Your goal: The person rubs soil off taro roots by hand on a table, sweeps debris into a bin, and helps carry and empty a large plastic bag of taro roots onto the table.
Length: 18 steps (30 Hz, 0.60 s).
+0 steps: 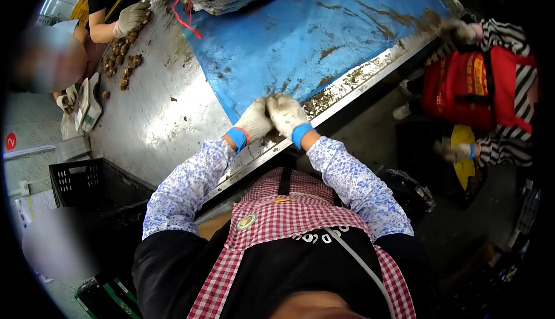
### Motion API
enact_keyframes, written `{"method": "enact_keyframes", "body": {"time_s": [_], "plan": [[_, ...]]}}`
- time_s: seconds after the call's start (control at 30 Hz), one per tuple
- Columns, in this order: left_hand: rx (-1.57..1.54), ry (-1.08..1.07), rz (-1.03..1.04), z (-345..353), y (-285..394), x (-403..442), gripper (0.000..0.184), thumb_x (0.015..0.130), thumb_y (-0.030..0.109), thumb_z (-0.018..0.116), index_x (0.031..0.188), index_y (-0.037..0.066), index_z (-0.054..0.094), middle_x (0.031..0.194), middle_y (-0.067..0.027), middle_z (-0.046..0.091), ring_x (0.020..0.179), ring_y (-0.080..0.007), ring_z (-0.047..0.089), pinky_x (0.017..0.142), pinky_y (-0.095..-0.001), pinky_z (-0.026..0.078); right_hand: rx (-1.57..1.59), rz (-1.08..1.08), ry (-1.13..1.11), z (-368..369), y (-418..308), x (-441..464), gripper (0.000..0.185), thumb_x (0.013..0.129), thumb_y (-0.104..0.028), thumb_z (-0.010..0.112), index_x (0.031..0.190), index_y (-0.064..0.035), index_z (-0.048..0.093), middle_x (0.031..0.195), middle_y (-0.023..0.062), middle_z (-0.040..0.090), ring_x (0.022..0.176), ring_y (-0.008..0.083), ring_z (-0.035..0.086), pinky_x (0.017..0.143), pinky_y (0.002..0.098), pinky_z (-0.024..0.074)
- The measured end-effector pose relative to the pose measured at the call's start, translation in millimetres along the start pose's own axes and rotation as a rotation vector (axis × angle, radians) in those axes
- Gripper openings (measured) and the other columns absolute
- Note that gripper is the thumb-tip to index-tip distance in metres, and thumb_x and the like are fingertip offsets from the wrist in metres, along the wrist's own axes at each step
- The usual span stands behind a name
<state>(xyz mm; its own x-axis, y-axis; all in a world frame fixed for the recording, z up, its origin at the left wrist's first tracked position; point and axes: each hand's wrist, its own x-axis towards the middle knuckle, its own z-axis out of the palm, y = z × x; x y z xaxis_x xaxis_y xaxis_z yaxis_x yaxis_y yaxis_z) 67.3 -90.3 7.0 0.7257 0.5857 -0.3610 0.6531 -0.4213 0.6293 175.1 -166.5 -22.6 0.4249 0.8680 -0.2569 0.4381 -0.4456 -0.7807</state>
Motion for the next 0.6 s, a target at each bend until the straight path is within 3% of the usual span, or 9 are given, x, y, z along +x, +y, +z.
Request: {"method": "enact_keyframes", "body": {"time_s": [0.03,0.1,0.17,0.2,0.27,0.3,0.37,0.43,0.6], "plan": [[0.033,-0.006,-0.028,2.1,0.1,-9.2,0.048,0.08,0.018,0.071,0.113,-0.01,0.048,0.105,-0.029,0.062,0.096,-0.0352,0.064,0.079,-0.0374,0.052,0.114,0.111,-0.055,-9.4,-13.9,-15.7,0.05,0.094,-0.043,0.036,0.106,-0.0008,0.061,0.11,0.0282,0.061,0.105,0.042,0.058,0.092,0.0462,0.0462],[-0.135,-0.029,-0.107,8.6,2.2,-31.2,0.049,0.079,0.015,0.072,0.113,-0.01,0.048,0.105,-0.027,0.063,0.097,-0.0309,0.065,0.08,-0.0359,0.052,0.011,-0.085,-0.099,11.7,8.5,-19.9,0.052,0.094,-0.045,0.036,0.109,-0.0012,0.061,0.111,0.0282,0.06,0.106,0.0428,0.057,0.093,0.0465,0.0452],[-0.071,0.046,-0.031,7.8,20.0,-40.6,0.046,0.079,0.013,0.071,0.113,-0.009,0.049,0.105,-0.0247,0.064,0.099,-0.028,0.065,0.082,-0.0355,0.052,0.334,0.168,-0.132,-9.6,0.2,-34.7,0.054,0.096,-0.046,0.034,0.113,-0.0018,0.058,0.116,0.0259,0.06,0.11,0.0399,0.057,0.095,0.0445,0.0437],[-0.046,0.054,-0.005,0.2,47.6,-43.8,0.045,0.079,0.013,0.071,0.113,-0.008,0.05,0.105,-0.0243,0.064,0.099,-0.0277,0.065,0.083,-0.0356,0.052,0.405,0.024,-0.032,6.7,23.1,-28.3,0.05,0.097,-0.043,0.033,0.115,-0.0018,0.057,0.115,0.0249,0.061,0.108,0.039,0.058,0.094,0.0444,0.0448],[0.027,0.102,0.14,6.7,84.3,-39.4,0.042,0.078,0.01,0.069,0.113,-0.007,0.052,0.102,-0.0241,0.064,0.098,-0.0295,0.065,0.083,-0.0367,0.052,0.627,0.009,0.05,-54.8,7.3,-66.5,0.038,0.101,-0.03,0.035,0.116,-0.0013,0.055,0.108,0.0218,0.063,0.102,0.0369,0.06,0.088,0.043,0.0484],[0.117,0.092,0.215,15.1,112.9,-39.4,0.041,0.076,0.007,0.067,0.112,-0.008,0.052,0.1,-0.0244,0.064,0.096,-0.0332,0.065,0.083,-0.0382,0.051,0.531,-0.213,0.259,-57.1,27.9,-67.3,0.034,0.101,-0.025,0.036,0.111,0.0,0.056,0.103,0.021,0.064,0.098,0.0366,0.061,0.085,0.042,0.0496],[0.077,0.085,0.476,61.0,142.3,-24.3,0.04,0.076,0.007,0.066,0.111,-0.007,0.053,0.101,-0.0254,0.063,0.096,-0.0369,0.063,0.084,-0.0394,0.051,0.239,-0.226,0.443,-91.0,72.6,-99.6,0.025,0.097,-0.019,0.043,0.107,0.0,0.056,0.102,0.0211,0.063,0.096,0.0372,0.06,0.081,0.0417,0.0507],[0.114,-0.089,0.459,116.3,188.1,-22.4,0.037,0.077,0.008,0.065,0.108,-0.007,0.055,0.099,-0.0265,0.063,0.098,-0.0377,0.061,0.084,-0.0401,0.05,0.301,-0.17,0.596,-90.4,147.8,-134.4,0.024,0.09,-0.013,0.049,0.109,0.0004,0.056,0.104,0.0213,0.062,0.097,0.0372,0.06,0.081,0.0416,0.0508],[0.135,-0.544,0.582,313.7,244.0,-43.9,0.037,0.076,0.013,0.066,0.106,-0.006,0.056,0.099,-0.0271,0.064,0.095,-0.0404,0.063,0.082,-0.0418,0.051,0.07,0.262,0.772,-102.7,291.0,-296.2,0.048,0.074,-0.008,0.068,0.119,0.0002,0.054,0.112,0.0188,0.062,0.106,0.0316,0.06,0.089,0.0364,0.0492]]}}
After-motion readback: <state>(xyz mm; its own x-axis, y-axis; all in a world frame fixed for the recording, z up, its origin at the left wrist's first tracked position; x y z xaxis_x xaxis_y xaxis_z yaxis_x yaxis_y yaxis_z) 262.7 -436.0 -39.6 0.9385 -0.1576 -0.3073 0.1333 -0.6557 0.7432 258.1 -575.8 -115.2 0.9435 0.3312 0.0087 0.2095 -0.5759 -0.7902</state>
